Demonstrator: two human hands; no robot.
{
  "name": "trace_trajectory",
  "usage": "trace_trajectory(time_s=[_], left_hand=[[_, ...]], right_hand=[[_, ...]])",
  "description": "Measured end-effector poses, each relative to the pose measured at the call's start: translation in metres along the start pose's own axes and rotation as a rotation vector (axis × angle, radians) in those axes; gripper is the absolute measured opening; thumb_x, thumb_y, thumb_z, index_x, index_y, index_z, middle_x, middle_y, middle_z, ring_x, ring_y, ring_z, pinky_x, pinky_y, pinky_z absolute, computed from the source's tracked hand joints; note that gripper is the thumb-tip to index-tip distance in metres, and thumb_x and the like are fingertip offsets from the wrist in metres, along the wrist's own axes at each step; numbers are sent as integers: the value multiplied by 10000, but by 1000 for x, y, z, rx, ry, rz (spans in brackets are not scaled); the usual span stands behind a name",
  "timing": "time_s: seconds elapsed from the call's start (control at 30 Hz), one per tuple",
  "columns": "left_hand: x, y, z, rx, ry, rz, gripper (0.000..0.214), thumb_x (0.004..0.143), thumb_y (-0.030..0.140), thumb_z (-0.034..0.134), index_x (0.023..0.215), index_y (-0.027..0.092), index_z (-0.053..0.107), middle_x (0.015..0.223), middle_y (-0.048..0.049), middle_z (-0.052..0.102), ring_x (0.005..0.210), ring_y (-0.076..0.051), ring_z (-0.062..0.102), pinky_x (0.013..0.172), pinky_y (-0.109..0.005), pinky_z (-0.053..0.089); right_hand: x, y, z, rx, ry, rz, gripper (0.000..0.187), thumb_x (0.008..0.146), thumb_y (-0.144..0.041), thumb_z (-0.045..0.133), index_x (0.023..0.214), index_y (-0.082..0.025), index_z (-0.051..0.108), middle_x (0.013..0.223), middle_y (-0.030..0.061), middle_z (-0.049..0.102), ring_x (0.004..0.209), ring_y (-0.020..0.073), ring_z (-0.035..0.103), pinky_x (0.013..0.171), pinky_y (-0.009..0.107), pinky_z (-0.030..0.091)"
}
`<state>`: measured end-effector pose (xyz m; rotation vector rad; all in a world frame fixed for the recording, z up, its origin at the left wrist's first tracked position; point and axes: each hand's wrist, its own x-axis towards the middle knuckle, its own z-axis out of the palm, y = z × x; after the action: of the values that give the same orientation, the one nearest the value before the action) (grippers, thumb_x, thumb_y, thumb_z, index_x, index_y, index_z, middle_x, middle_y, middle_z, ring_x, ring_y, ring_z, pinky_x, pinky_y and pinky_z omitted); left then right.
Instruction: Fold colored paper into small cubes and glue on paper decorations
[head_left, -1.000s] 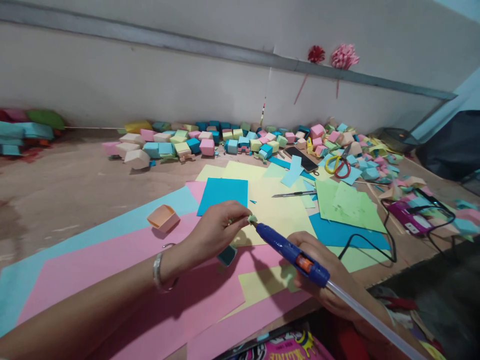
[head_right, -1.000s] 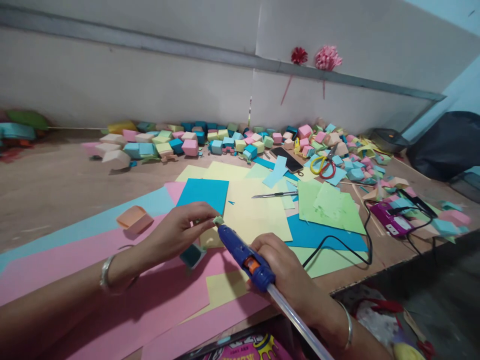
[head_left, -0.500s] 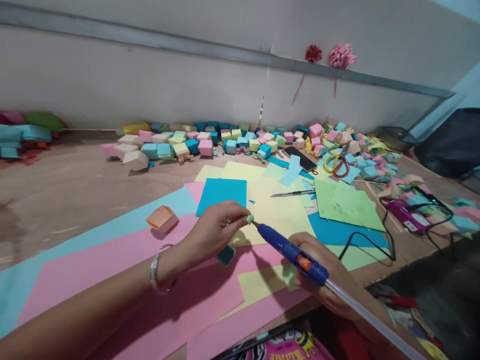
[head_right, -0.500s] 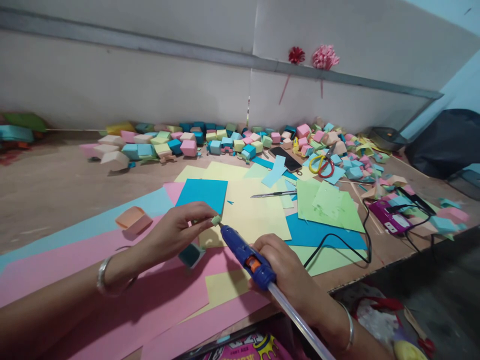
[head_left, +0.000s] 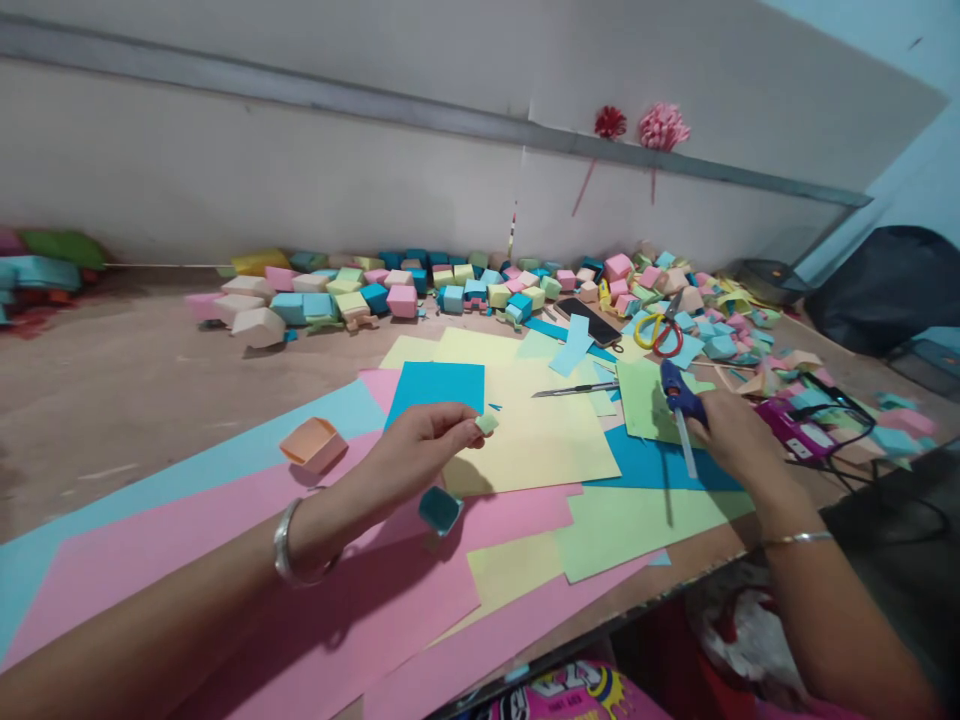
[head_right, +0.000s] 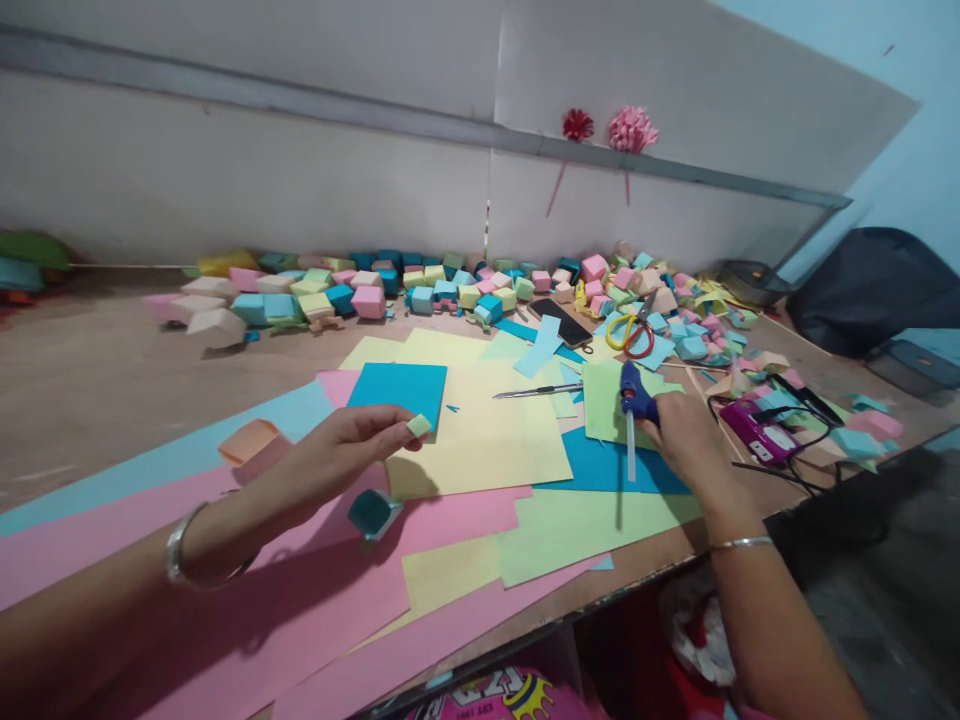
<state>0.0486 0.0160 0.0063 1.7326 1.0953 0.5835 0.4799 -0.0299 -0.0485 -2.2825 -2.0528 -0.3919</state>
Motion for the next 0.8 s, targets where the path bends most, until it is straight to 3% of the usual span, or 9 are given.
trace_trajectory(time_s=[0.1, 0.17, 0.23, 0.3, 0.4, 0.5, 0.6, 0.67, 0.8], left_hand=[[-2, 2, 0, -49, 14, -25, 326, 855, 486, 548, 804, 176, 632, 825, -50, 686, 781, -189, 620, 671, -295, 462], [-4, 4, 1, -141, 27, -38, 296, 838, 474, 580, 858, 180, 596, 824, -43, 678, 811, -202, 639, 651, -291, 462], [-6, 8, 3, -250, 42, -40, 268, 821, 444, 612, 842, 185, 547, 793, -32, 660, 860, -216, 656, 650, -286, 466], [-8, 15, 6, -322, 28, -33, 262, 810, 422, 629, 785, 190, 511, 779, -35, 656, 843, -209, 658, 648, -291, 474], [-12, 26, 12, -385, -46, -31, 248, 788, 398, 644, 759, 190, 513, 789, -45, 664, 741, -172, 627, 619, -294, 481], [-18, 33, 13, -427, -51, -39, 202, 765, 356, 661, 771, 187, 550, 718, -4, 601, 659, -136, 569, 571, -269, 449], [-27, 31, 8, -466, -19, -46, 176, 753, 318, 685, 754, 190, 565, 691, 20, 566, 630, -117, 528, 568, -262, 422], [-33, 27, 2, -484, -7, -45, 167, 745, 302, 698, 745, 191, 572, 699, 20, 574, 640, -117, 532, 589, -265, 431], [-46, 18, -10, -377, 133, 9, 187, 731, 314, 695, 857, 192, 628, 823, -18, 641, 737, -146, 580, 651, -279, 464]], right_hand=[[5, 17, -1, -113, -118, 9, 340, 804, -382, 605, 982, -92, 597, 933, 195, 617, 887, 329, 574, 698, 385, 421], [0, 4, -14, -38, -59, -27, 458, 763, -312, 658, 1138, -66, 564, 1051, 223, 607, 994, 359, 565, 760, 423, 445], [-9, -32, -36, 168, 118, -99, 388, 805, -238, 611, 1168, -104, 579, 1167, 216, 577, 1116, 356, 529, 868, 472, 442], [-20, -88, -61, 562, 224, -239, 243, 869, -257, 574, 1095, -192, 636, 1194, 139, 583, 1143, 284, 536, 937, 459, 450], [-31, -175, -90, 1194, 149, -334, 205, 856, -278, 619, 1056, -250, 653, 1134, 75, 607, 1061, 209, 586, 820, 378, 547], [-32, -230, -100, 1547, 95, -308, 147, 799, -256, 684, 938, -222, 651, 1008, 46, 624, 918, 167, 621, 730, 323, 567], [-28, -251, -102, 1703, 29, -222, 133, 799, -240, 681, 915, -214, 622, 923, 15, 631, 824, 135, 628, 741, 315, 566], [-25, -257, -105, 1727, -5, -240, 105, 807, -219, 661, 902, -212, 616, 912, 13, 638, 837, 137, 630, 764, 324, 565], [-21, -263, -109, 1614, 89, -323, 34, 843, -184, 590, 857, -214, 596, 952, 31, 669, 922, 160, 639, 827, 358, 554]])
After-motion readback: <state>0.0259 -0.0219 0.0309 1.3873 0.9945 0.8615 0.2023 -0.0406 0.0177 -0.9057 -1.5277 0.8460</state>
